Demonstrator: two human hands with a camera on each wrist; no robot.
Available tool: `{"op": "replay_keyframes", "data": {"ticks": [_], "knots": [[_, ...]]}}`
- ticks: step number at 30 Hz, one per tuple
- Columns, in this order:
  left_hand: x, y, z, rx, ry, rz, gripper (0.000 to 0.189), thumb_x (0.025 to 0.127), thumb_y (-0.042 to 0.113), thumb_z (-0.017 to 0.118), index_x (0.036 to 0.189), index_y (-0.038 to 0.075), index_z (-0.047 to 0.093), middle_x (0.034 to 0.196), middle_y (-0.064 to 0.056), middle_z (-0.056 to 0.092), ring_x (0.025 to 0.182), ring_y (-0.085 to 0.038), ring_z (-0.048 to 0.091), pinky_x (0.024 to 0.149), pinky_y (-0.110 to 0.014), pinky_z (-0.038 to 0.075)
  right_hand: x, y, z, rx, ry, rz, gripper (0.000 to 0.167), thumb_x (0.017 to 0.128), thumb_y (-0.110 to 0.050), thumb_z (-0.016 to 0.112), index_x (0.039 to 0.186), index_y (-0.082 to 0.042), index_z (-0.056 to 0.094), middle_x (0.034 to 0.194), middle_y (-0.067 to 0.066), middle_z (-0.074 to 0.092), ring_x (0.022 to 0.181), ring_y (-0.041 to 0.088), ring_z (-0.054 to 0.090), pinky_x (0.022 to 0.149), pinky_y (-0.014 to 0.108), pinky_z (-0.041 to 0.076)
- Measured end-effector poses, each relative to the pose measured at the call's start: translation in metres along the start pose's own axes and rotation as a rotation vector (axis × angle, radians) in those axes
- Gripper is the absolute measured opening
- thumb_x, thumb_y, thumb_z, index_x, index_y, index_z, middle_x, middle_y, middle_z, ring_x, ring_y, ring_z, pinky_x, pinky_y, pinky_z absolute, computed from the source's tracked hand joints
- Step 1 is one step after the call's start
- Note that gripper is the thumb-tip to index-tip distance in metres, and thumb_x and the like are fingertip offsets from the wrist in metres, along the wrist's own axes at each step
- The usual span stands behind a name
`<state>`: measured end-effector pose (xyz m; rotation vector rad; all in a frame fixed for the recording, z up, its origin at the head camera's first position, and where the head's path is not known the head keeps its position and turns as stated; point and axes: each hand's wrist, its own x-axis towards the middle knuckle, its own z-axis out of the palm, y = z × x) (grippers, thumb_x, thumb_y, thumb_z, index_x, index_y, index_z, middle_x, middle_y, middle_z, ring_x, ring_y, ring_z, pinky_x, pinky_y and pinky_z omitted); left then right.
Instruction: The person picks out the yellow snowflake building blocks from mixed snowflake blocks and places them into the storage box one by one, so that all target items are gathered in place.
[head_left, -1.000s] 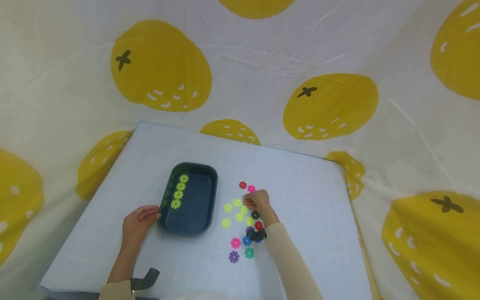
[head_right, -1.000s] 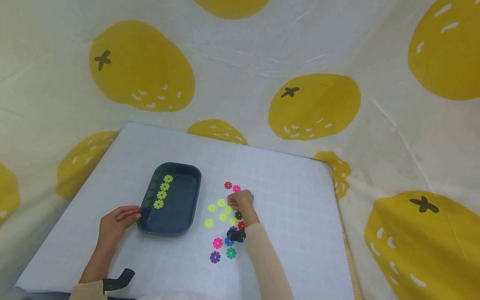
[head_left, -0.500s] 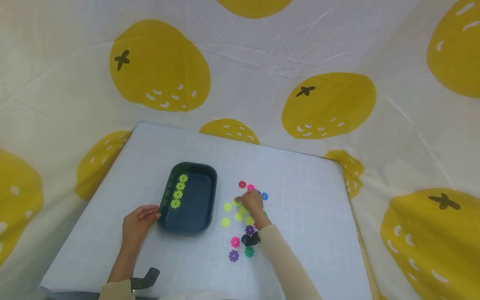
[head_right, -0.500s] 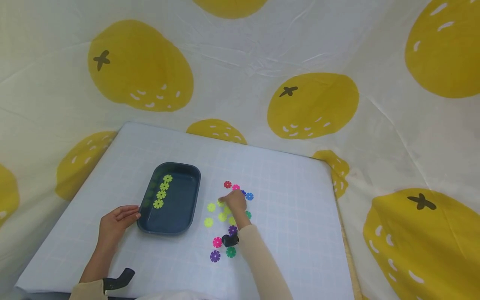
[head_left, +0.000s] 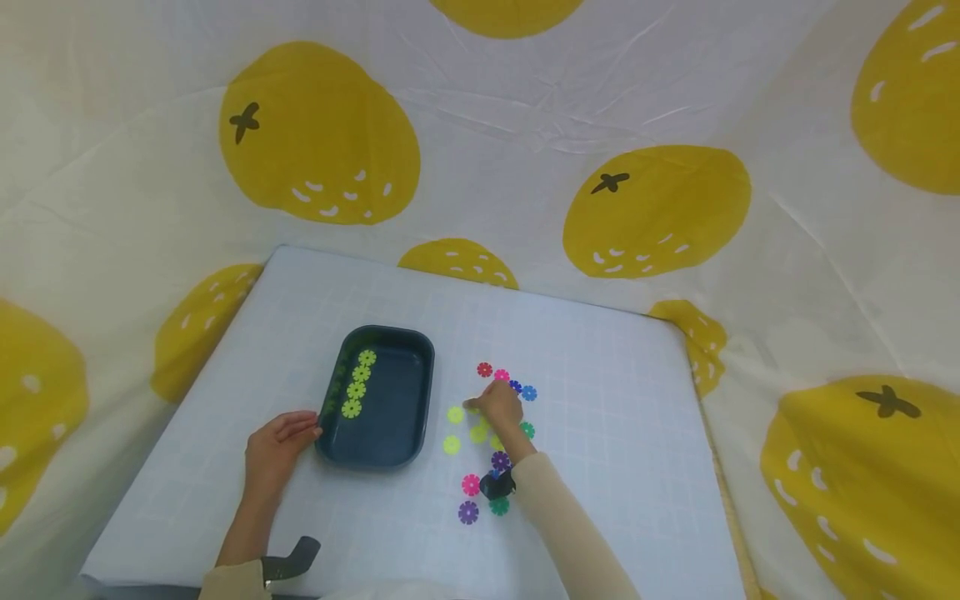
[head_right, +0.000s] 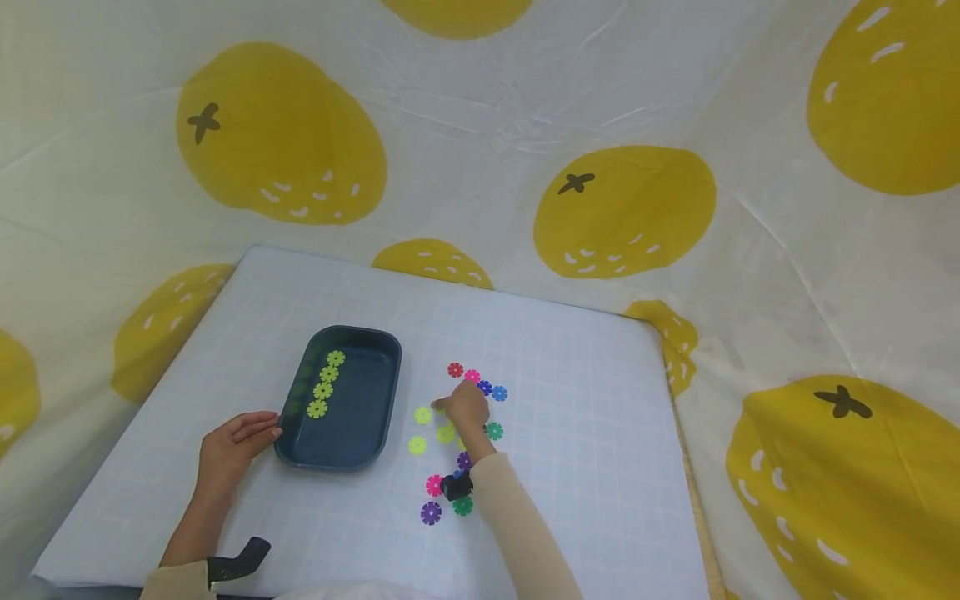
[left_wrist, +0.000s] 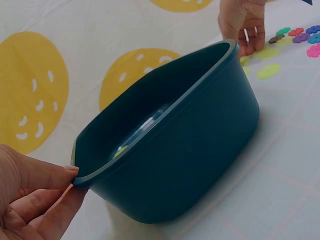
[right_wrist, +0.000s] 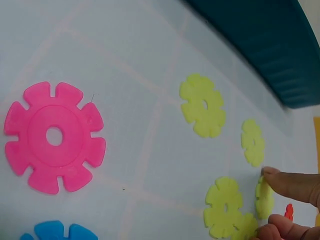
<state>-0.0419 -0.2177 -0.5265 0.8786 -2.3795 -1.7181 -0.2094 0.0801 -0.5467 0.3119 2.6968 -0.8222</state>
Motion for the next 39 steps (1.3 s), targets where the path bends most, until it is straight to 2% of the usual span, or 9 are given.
{"op": "replay_keyframes", "data": {"ticks": [13, 20, 27, 32, 35, 39], "knots": [[-0.002, 0.001, 0.000, -0.020, -0.017, -0.017, 0.035, 0.092, 0.015, 0.071, 0.123, 0.000, 0.064, 0.123, -0.020, 0.068, 0.081, 0.019, 0.055, 0.074, -0.001, 0.044, 0.000, -0.003, 0.000, -0.041, -0.007, 0.019, 0.029, 0.077, -0.023, 0.084, 0.091, -0.004, 0.068, 0.073, 0.007, 0.062, 0.064, 0.021, 0.056, 0.057, 0.030, 0.042], [-0.001, 0.002, 0.000, -0.012, -0.017, -0.026, 0.034, 0.092, 0.015, 0.070, 0.123, 0.001, 0.064, 0.123, -0.018, 0.069, 0.081, 0.020, 0.054, 0.075, -0.001, 0.044, 0.002, -0.004, -0.006, -0.020, -0.023, -0.003, 0.024, 0.078, -0.017, 0.083, 0.090, -0.003, 0.067, 0.077, 0.009, 0.063, 0.066, 0.022, 0.057, 0.059, 0.031, 0.047], [-0.001, 0.002, 0.001, -0.013, -0.024, -0.027, 0.034, 0.093, 0.015, 0.070, 0.124, 0.001, 0.064, 0.124, -0.018, 0.069, 0.082, 0.020, 0.054, 0.075, 0.000, 0.043, 0.002, -0.005, -0.011, 0.116, -0.074, 0.046, 0.021, 0.080, -0.011, 0.080, 0.093, 0.000, 0.067, 0.084, 0.012, 0.066, 0.070, 0.022, 0.062, 0.063, 0.029, 0.056], [-0.003, 0.005, 0.000, -0.016, -0.030, -0.030, 0.035, 0.093, 0.016, 0.070, 0.124, 0.001, 0.064, 0.125, -0.019, 0.068, 0.082, 0.020, 0.054, 0.075, 0.000, 0.043, 0.005, -0.005, -0.014, 0.192, -0.101, 0.067, 0.018, 0.081, -0.006, 0.079, 0.095, 0.003, 0.072, 0.092, 0.015, 0.071, 0.069, 0.021, 0.066, 0.063, 0.028, 0.058], [-0.003, 0.006, 0.000, -0.014, -0.022, -0.028, 0.034, 0.093, 0.014, 0.070, 0.124, 0.001, 0.064, 0.124, -0.019, 0.068, 0.081, 0.020, 0.054, 0.074, 0.000, 0.043, 0.010, -0.009, -0.017, 0.238, -0.104, 0.124, 0.019, 0.079, -0.004, 0.081, 0.094, 0.004, 0.074, 0.093, 0.016, 0.073, 0.066, 0.020, 0.068, 0.062, 0.028, 0.058], [-0.002, 0.006, -0.001, 0.001, -0.011, -0.030, 0.033, 0.093, 0.013, 0.070, 0.123, 0.001, 0.064, 0.124, -0.020, 0.068, 0.079, 0.021, 0.053, 0.073, 0.000, 0.043, 0.017, -0.013, -0.021, 0.346, -0.110, 0.246, 0.023, 0.078, -0.003, 0.082, 0.097, 0.005, 0.073, 0.092, 0.018, 0.072, 0.063, 0.020, 0.070, 0.064, 0.028, 0.059]]}}
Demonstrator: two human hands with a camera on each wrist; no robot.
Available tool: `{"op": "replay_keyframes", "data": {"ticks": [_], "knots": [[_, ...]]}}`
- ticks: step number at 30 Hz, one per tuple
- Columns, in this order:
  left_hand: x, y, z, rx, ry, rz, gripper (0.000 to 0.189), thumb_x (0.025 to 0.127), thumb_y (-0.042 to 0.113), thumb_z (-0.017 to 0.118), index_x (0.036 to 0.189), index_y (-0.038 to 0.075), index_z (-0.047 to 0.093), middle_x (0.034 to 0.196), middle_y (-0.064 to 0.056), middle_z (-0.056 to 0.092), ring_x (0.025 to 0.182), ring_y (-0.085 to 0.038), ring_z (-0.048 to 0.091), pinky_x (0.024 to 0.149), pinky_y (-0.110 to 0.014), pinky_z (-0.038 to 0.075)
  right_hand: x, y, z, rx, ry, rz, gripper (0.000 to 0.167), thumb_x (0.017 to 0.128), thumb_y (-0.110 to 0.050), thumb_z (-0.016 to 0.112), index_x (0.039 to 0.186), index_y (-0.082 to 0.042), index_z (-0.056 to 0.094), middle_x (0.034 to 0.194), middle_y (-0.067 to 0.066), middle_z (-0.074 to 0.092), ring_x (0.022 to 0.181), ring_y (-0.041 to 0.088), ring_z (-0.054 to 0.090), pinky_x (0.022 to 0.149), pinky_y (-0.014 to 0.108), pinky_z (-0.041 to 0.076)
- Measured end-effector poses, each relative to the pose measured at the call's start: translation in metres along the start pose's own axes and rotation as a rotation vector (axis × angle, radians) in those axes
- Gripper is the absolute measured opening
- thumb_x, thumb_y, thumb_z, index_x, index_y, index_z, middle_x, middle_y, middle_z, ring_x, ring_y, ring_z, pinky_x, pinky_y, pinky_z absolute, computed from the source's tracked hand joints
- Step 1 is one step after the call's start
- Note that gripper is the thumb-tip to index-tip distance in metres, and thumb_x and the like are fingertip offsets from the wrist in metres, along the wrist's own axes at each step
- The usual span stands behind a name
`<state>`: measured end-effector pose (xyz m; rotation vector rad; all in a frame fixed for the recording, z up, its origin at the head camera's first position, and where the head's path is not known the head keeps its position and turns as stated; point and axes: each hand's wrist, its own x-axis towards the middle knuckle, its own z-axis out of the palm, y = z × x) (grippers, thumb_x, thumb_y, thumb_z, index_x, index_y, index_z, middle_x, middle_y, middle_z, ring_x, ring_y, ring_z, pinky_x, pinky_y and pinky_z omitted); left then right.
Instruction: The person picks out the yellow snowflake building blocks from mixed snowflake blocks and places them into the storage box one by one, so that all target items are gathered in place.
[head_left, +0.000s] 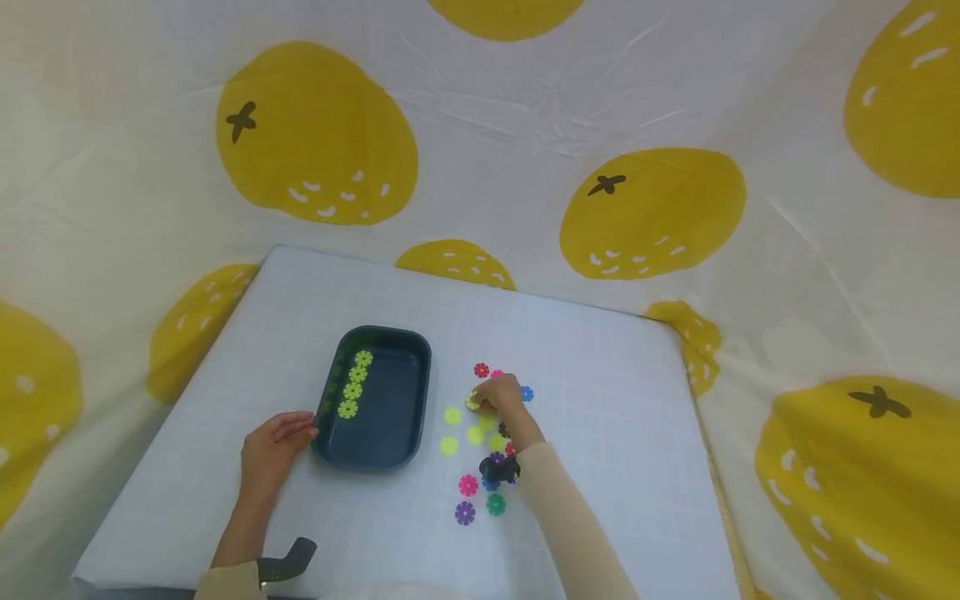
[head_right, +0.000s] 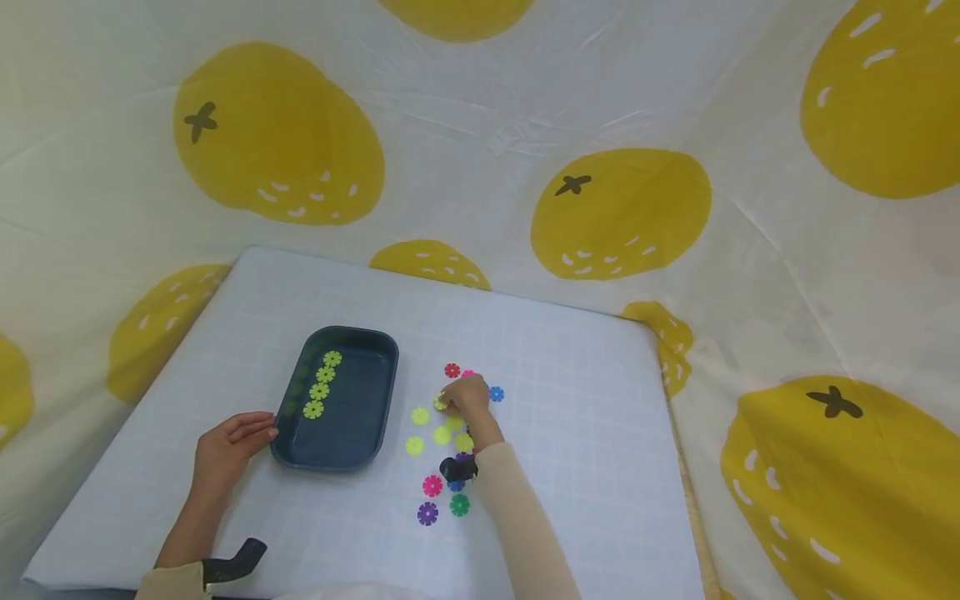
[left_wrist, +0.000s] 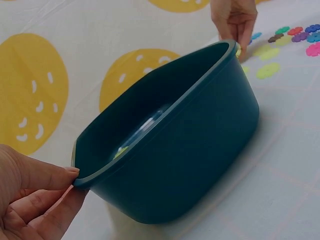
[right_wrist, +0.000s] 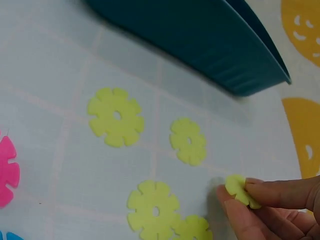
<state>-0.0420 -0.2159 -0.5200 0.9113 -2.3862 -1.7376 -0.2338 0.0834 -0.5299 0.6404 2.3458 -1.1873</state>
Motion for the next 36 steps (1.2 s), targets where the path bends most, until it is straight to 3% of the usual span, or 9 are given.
{"op": "replay_keyframes", "data": {"ticks": [3, 7, 13, 18, 26, 36], "knots": [[0.001, -0.001, 0.000, 0.013, 0.004, 0.002, 0.033, 0.093, 0.014, 0.069, 0.124, 0.002, 0.064, 0.123, -0.019, 0.069, 0.079, 0.022, 0.052, 0.073, 0.000, 0.042, 0.002, -0.002, -0.003, 0.098, -0.007, 0.054, 0.023, 0.078, -0.002, 0.082, 0.098, 0.005, 0.073, 0.089, 0.018, 0.072, 0.062, 0.020, 0.070, 0.063, 0.028, 0.059], [0.002, -0.003, 0.000, 0.008, 0.017, 0.002, 0.033, 0.091, 0.014, 0.071, 0.122, 0.002, 0.066, 0.121, -0.018, 0.070, 0.080, 0.021, 0.052, 0.072, 0.000, 0.042, 0.005, -0.002, -0.009, 0.182, -0.051, 0.066, 0.021, 0.079, -0.002, 0.081, 0.099, 0.003, 0.074, 0.085, 0.016, 0.072, 0.058, 0.017, 0.067, 0.061, 0.027, 0.058], [0.002, -0.002, -0.001, -0.001, 0.018, -0.002, 0.034, 0.090, 0.014, 0.073, 0.122, 0.002, 0.066, 0.121, -0.017, 0.070, 0.080, 0.021, 0.052, 0.072, -0.001, 0.042, 0.006, -0.004, -0.022, 0.223, -0.148, 0.051, 0.024, 0.081, 0.000, 0.078, 0.105, 0.004, 0.074, 0.082, 0.014, 0.073, 0.057, 0.015, 0.067, 0.066, 0.028, 0.060], [0.002, -0.003, -0.001, -0.001, 0.013, 0.000, 0.035, 0.091, 0.014, 0.072, 0.122, 0.002, 0.066, 0.121, -0.017, 0.070, 0.080, 0.020, 0.052, 0.072, -0.001, 0.042, 0.007, -0.008, -0.031, 0.264, -0.178, 0.063, 0.025, 0.082, 0.003, 0.077, 0.106, 0.007, 0.071, 0.077, 0.013, 0.070, 0.058, 0.016, 0.068, 0.067, 0.029, 0.060], [0.001, -0.004, 0.001, 0.016, 0.011, -0.001, 0.034, 0.091, 0.015, 0.071, 0.122, 0.003, 0.066, 0.121, -0.016, 0.070, 0.082, 0.020, 0.051, 0.073, -0.001, 0.042, 0.010, -0.015, -0.042, 0.333, -0.180, 0.087, 0.024, 0.085, 0.004, 0.073, 0.109, 0.008, 0.070, 0.082, 0.015, 0.073, 0.067, 0.021, 0.072, 0.086, 0.039, 0.058], [0.001, -0.006, 0.000, 0.043, 0.016, 0.022, 0.033, 0.091, 0.015, 0.071, 0.122, 0.002, 0.066, 0.122, -0.017, 0.070, 0.083, 0.019, 0.051, 0.073, 0.000, 0.041, 0.011, -0.030, -0.057, 0.369, -0.191, 0.083, 0.021, 0.087, 0.001, 0.072, 0.108, 0.005, 0.071, 0.086, 0.015, 0.072, 0.064, 0.019, 0.071, 0.070, 0.030, 0.060]]}}
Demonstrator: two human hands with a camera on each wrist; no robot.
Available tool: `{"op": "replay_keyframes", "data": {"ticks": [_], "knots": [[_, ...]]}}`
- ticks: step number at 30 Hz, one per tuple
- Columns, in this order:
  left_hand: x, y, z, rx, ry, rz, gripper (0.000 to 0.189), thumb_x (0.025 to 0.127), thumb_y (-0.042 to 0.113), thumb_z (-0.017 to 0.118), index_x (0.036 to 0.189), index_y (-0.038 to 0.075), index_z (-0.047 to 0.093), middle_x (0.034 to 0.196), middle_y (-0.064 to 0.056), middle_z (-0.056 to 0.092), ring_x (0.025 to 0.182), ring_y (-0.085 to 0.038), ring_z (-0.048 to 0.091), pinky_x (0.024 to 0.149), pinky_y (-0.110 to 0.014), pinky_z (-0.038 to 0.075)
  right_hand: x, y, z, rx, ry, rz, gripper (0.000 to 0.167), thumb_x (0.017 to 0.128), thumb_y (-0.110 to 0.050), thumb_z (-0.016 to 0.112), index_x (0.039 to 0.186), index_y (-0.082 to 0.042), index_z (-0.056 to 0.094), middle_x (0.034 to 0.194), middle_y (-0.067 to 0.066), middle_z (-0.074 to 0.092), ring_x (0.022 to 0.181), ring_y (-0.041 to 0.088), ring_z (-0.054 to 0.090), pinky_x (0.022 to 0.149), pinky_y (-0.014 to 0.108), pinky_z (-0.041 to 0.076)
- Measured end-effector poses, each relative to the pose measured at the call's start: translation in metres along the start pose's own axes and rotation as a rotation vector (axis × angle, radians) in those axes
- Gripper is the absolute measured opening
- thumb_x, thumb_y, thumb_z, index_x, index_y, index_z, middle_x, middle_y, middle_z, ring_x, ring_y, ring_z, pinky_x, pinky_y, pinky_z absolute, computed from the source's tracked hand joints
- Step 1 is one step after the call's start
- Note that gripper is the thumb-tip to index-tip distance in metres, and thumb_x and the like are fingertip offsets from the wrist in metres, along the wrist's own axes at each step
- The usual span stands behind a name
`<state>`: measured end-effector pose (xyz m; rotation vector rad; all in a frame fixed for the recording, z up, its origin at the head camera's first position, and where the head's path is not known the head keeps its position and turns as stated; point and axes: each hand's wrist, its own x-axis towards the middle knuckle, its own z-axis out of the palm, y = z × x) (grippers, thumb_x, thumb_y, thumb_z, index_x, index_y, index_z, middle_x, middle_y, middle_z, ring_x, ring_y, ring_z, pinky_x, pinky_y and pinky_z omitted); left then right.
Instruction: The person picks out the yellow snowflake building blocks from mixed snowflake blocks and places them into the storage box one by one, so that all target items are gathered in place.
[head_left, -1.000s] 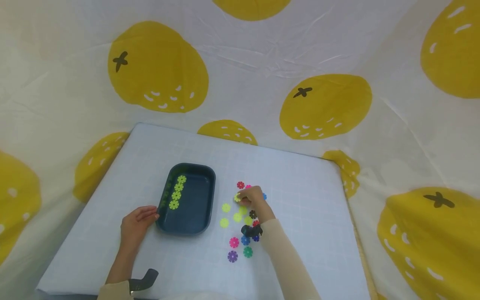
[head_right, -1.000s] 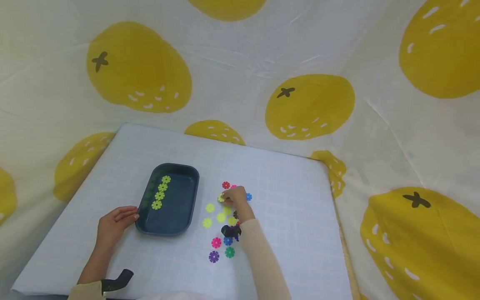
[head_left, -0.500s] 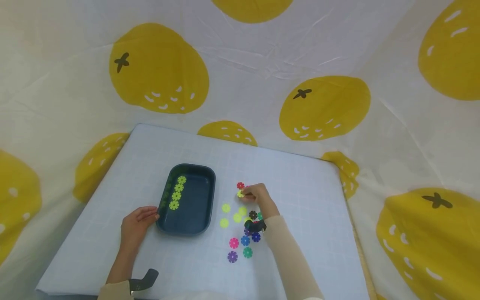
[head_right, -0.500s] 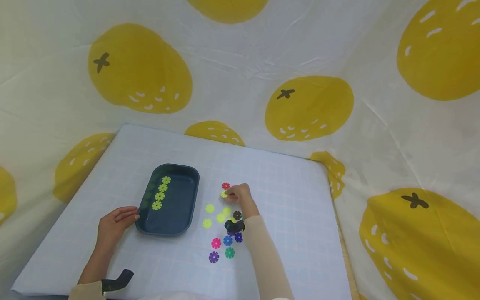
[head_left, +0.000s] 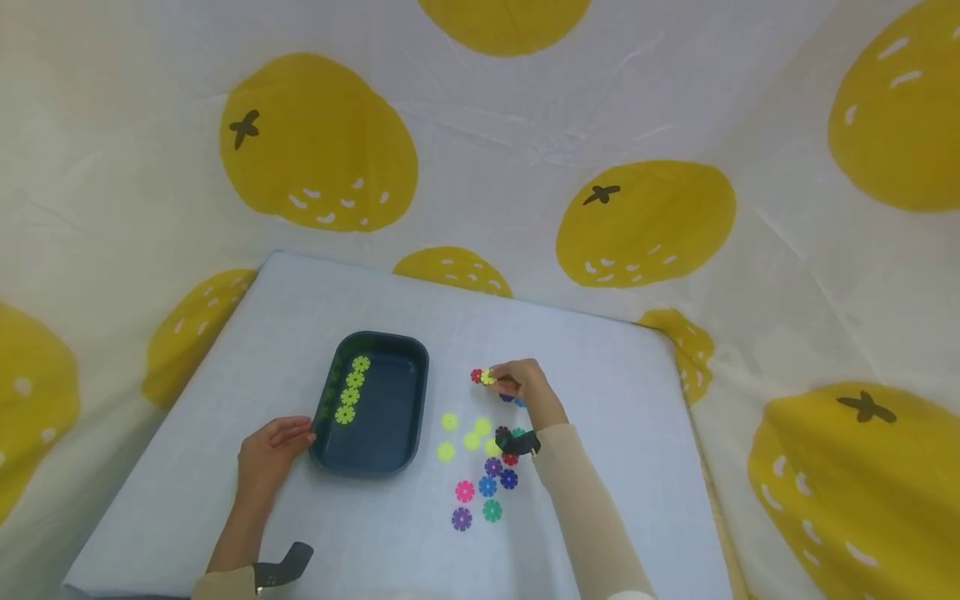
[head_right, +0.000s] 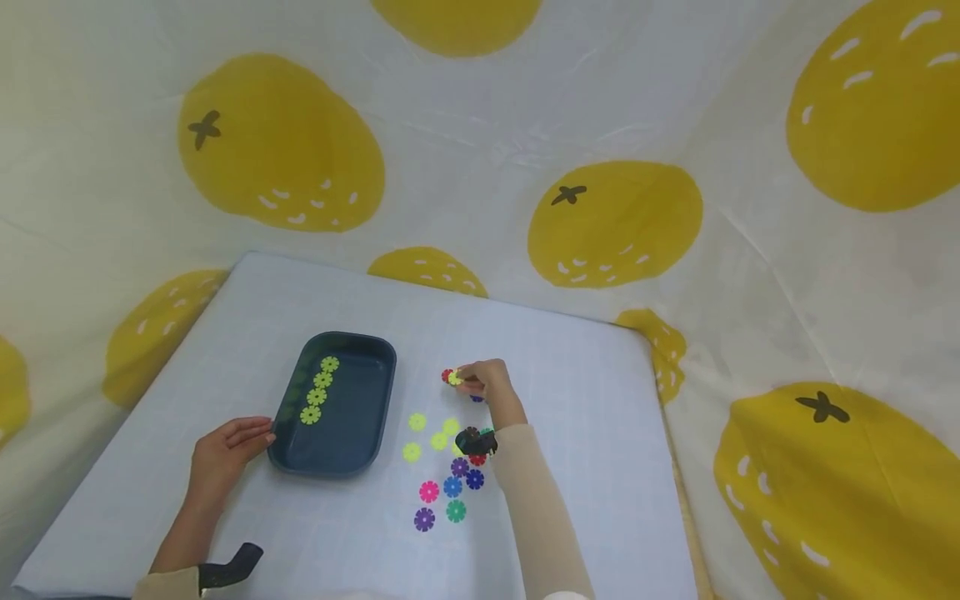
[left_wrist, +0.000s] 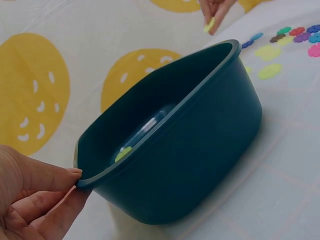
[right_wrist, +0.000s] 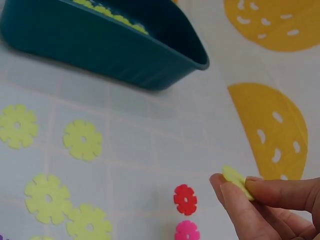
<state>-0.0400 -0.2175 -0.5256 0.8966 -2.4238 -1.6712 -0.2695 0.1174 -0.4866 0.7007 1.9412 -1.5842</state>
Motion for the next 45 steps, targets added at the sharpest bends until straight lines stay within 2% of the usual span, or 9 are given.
{"op": "replay_keyframes", "data": {"ticks": [7, 12, 17, 28, 34, 37, 45], "knots": [[-0.001, 0.002, -0.004, -0.020, -0.003, -0.007, 0.034, 0.091, 0.014, 0.072, 0.122, 0.001, 0.065, 0.122, -0.019, 0.069, 0.079, 0.022, 0.049, 0.071, -0.001, 0.042, -0.004, -0.016, 0.007, 0.016, -0.038, -0.002, 0.020, 0.087, 0.001, 0.072, 0.106, 0.005, 0.071, 0.091, 0.016, 0.073, 0.067, 0.021, 0.073, 0.067, 0.028, 0.059], [-0.001, 0.002, -0.004, -0.036, -0.004, -0.004, 0.034, 0.091, 0.013, 0.072, 0.122, 0.000, 0.065, 0.122, -0.019, 0.069, 0.079, 0.022, 0.050, 0.071, -0.001, 0.042, -0.009, -0.026, 0.015, 0.025, -0.068, -0.009, 0.021, 0.087, 0.000, 0.072, 0.108, 0.005, 0.071, 0.096, 0.018, 0.073, 0.072, 0.024, 0.074, 0.069, 0.029, 0.059], [-0.002, 0.001, -0.005, -0.046, -0.002, -0.001, 0.033, 0.092, 0.013, 0.071, 0.122, 0.000, 0.066, 0.122, -0.020, 0.069, 0.079, 0.021, 0.051, 0.072, -0.001, 0.043, -0.012, -0.035, 0.022, 0.036, -0.091, -0.011, 0.022, 0.087, -0.001, 0.073, 0.108, 0.005, 0.071, 0.101, 0.019, 0.073, 0.069, 0.022, 0.073, 0.066, 0.028, 0.059], [-0.001, 0.001, -0.002, -0.085, 0.006, -0.012, 0.034, 0.091, 0.012, 0.072, 0.122, 0.000, 0.065, 0.123, -0.020, 0.068, 0.079, 0.020, 0.053, 0.072, -0.001, 0.044, -0.019, -0.042, 0.047, 0.137, -0.181, 0.010, 0.021, 0.089, -0.003, 0.071, 0.109, 0.004, 0.071, 0.098, 0.018, 0.074, 0.077, 0.023, 0.075, 0.070, 0.025, 0.058], [-0.002, 0.003, -0.001, -0.069, -0.001, -0.007, 0.034, 0.092, 0.014, 0.070, 0.123, 0.000, 0.065, 0.123, -0.019, 0.068, 0.084, 0.017, 0.055, 0.073, -0.001, 0.043, -0.021, -0.042, 0.063, 0.147, -0.209, 0.009, 0.021, 0.088, -0.002, 0.073, 0.107, 0.004, 0.072, 0.088, 0.015, 0.074, 0.071, 0.022, 0.075, 0.066, 0.024, 0.058], [-0.002, 0.003, -0.001, -0.052, -0.003, -0.009, 0.033, 0.093, 0.015, 0.070, 0.123, 0.001, 0.066, 0.123, -0.018, 0.069, 0.085, 0.016, 0.055, 0.073, 0.000, 0.043, -0.024, -0.042, 0.073, 0.148, -0.224, -0.017, 0.021, 0.087, 0.001, 0.072, 0.107, 0.006, 0.071, 0.083, 0.014, 0.073, 0.067, 0.021, 0.073, 0.063, 0.025, 0.058], [-0.001, 0.002, -0.001, -0.081, -0.013, -0.009, 0.035, 0.092, 0.013, 0.071, 0.123, 0.001, 0.065, 0.125, -0.019, 0.067, 0.082, 0.020, 0.052, 0.074, -0.001, 0.043, -0.031, -0.046, 0.102, 0.144, -0.293, -0.023, 0.021, 0.087, 0.004, 0.071, 0.107, 0.007, 0.071, 0.080, 0.014, 0.072, 0.064, 0.020, 0.072, 0.060, 0.026, 0.059]]}}
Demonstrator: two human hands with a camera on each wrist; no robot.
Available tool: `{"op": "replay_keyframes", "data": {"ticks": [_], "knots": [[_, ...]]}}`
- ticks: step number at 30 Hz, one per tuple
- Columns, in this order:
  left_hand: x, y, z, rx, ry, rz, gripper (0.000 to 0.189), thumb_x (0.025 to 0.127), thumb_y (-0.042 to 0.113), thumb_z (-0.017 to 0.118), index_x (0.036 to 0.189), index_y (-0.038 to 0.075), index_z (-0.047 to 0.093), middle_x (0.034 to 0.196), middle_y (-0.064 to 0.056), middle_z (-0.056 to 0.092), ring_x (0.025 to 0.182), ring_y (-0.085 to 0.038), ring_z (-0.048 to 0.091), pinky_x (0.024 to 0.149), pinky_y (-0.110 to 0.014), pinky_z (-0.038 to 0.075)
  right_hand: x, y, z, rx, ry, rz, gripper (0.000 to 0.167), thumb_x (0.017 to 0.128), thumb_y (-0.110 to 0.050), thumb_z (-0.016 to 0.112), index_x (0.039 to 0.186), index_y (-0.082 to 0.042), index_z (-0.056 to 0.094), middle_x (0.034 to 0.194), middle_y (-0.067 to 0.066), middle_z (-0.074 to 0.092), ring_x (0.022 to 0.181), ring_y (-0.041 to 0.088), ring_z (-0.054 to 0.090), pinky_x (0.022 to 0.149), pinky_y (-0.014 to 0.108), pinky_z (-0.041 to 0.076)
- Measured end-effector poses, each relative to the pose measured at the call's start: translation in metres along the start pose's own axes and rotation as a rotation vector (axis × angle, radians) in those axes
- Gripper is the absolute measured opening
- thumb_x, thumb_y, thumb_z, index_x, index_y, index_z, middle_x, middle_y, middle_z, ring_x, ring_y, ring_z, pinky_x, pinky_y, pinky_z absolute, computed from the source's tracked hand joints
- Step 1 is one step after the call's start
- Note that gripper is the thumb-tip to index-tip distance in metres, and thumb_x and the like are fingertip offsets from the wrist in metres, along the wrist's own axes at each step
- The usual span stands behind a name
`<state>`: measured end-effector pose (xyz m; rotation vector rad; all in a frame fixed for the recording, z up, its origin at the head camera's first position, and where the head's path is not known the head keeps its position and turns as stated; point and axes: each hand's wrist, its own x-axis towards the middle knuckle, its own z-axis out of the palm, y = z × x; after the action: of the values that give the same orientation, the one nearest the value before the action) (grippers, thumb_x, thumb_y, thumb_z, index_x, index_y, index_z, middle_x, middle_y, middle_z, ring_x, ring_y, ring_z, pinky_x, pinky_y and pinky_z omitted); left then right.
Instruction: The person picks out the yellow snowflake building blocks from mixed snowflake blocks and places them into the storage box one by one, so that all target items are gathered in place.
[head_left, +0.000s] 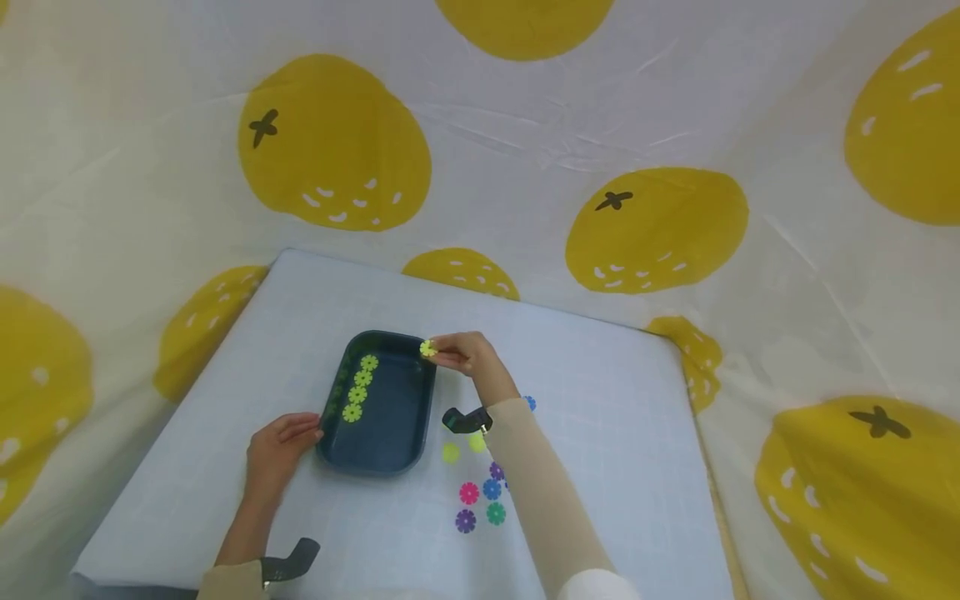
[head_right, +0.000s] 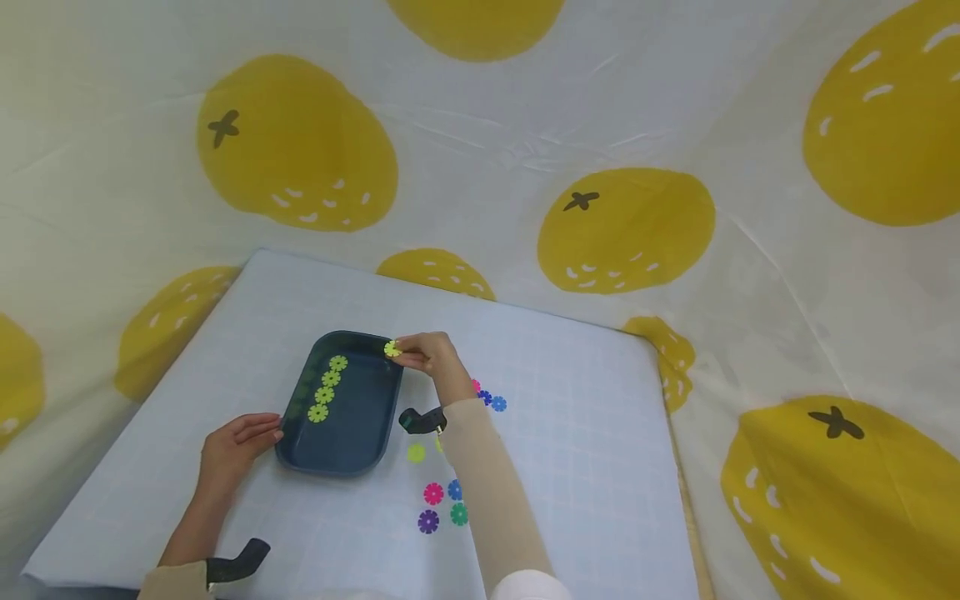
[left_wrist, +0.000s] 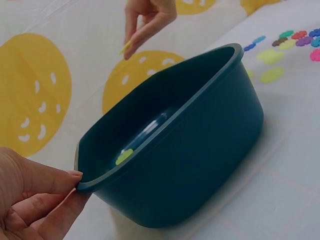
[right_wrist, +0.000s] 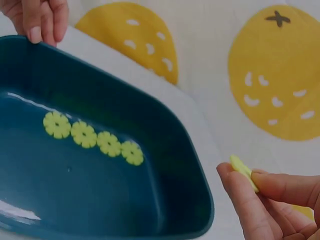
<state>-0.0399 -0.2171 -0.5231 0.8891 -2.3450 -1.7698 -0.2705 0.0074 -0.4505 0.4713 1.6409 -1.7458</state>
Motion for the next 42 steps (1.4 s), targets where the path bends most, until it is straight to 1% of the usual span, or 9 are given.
{"op": "replay_keyframes", "data": {"ticks": [8, 12, 16, 19, 24, 28, 34, 37, 42], "knots": [[0.001, -0.003, 0.001, 0.022, -0.006, 0.007, 0.034, 0.093, 0.015, 0.070, 0.124, 0.003, 0.065, 0.125, -0.017, 0.068, 0.091, 0.010, 0.060, 0.074, -0.001, 0.042, 0.001, 0.000, 0.024, -0.012, -0.026, -0.002, 0.020, 0.086, 0.004, 0.071, 0.106, 0.007, 0.072, 0.087, 0.016, 0.073, 0.065, 0.020, 0.072, 0.063, 0.026, 0.059], [0.002, -0.004, 0.000, 0.049, 0.008, 0.008, 0.032, 0.093, 0.015, 0.069, 0.123, 0.004, 0.066, 0.124, -0.015, 0.069, 0.095, 0.005, 0.062, 0.074, -0.001, 0.042, 0.005, 0.002, 0.036, -0.018, -0.045, 0.028, 0.016, 0.087, 0.004, 0.070, 0.102, 0.007, 0.072, 0.083, 0.015, 0.072, 0.062, 0.021, 0.071, 0.059, 0.026, 0.058], [0.002, -0.002, 0.000, 0.048, 0.017, 0.020, 0.032, 0.093, 0.013, 0.069, 0.123, 0.003, 0.066, 0.123, -0.017, 0.069, 0.106, -0.017, 0.067, 0.073, -0.001, 0.042, 0.008, 0.005, 0.046, -0.009, -0.057, 0.088, 0.012, 0.088, 0.004, 0.068, 0.099, 0.006, 0.072, 0.080, 0.015, 0.071, 0.061, 0.021, 0.071, 0.057, 0.027, 0.058], [0.002, -0.001, 0.001, 0.036, 0.011, 0.024, 0.032, 0.093, 0.013, 0.069, 0.123, 0.001, 0.065, 0.123, -0.019, 0.069, 0.115, -0.031, 0.064, 0.072, -0.001, 0.041, 0.011, 0.011, 0.051, 0.000, -0.053, 0.116, 0.011, 0.089, 0.005, 0.067, 0.099, 0.006, 0.071, 0.083, 0.016, 0.072, 0.069, 0.025, 0.074, 0.058, 0.028, 0.058], [0.001, -0.001, 0.002, 0.035, 0.014, 0.011, 0.032, 0.092, 0.013, 0.070, 0.122, 0.002, 0.066, 0.122, -0.018, 0.069, 0.115, -0.032, 0.064, 0.071, -0.001, 0.041, 0.012, 0.025, 0.059, 0.007, -0.041, 0.120, 0.018, 0.090, 0.008, 0.064, 0.107, 0.010, 0.070, 0.090, 0.018, 0.073, 0.100, 0.035, 0.070, 0.059, 0.030, 0.059], [0.001, -0.001, 0.001, 0.025, 0.020, 0.013, 0.031, 0.092, 0.012, 0.070, 0.121, 0.002, 0.066, 0.122, -0.019, 0.069, 0.115, -0.032, 0.064, 0.071, -0.001, 0.042, 0.013, 0.037, 0.066, 0.013, -0.042, 0.144, 0.023, 0.091, 0.009, 0.061, 0.113, 0.012, 0.067, 0.102, 0.020, 0.072, 0.113, 0.036, 0.063, 0.066, 0.032, 0.060], [0.001, 0.000, 0.000, 0.014, 0.018, 0.013, 0.031, 0.092, 0.011, 0.069, 0.121, 0.001, 0.066, 0.122, -0.019, 0.069, 0.115, -0.032, 0.064, 0.072, -0.002, 0.042, 0.015, 0.054, 0.076, 0.019, -0.046, 0.197, 0.025, 0.092, 0.009, 0.059, 0.117, 0.011, 0.065, 0.126, 0.027, 0.063, 0.116, 0.037, 0.061, 0.075, 0.035, 0.058], [0.002, 0.000, 0.000, 0.019, 0.014, 0.012, 0.031, 0.093, 0.011, 0.068, 0.121, 0.000, 0.066, 0.122, -0.019, 0.069, 0.115, -0.033, 0.064, 0.072, -0.002, 0.043, 0.016, 0.061, 0.080, 0.029, -0.045, 0.220, 0.026, 0.091, 0.010, 0.060, 0.117, 0.011, 0.065, 0.124, 0.027, 0.064, 0.116, 0.036, 0.062, 0.077, 0.035, 0.058], [0.001, -0.001, -0.001, 0.028, 0.012, 0.012, 0.031, 0.093, 0.012, 0.068, 0.122, 0.001, 0.066, 0.123, -0.019, 0.069, 0.115, -0.032, 0.064, 0.074, -0.005, 0.046, 0.018, 0.077, 0.085, 0.023, -0.034, 0.247, 0.019, 0.088, 0.013, 0.062, 0.106, 0.013, 0.067, 0.114, 0.028, 0.068, 0.113, 0.038, 0.063, 0.073, 0.033, 0.060]]}}
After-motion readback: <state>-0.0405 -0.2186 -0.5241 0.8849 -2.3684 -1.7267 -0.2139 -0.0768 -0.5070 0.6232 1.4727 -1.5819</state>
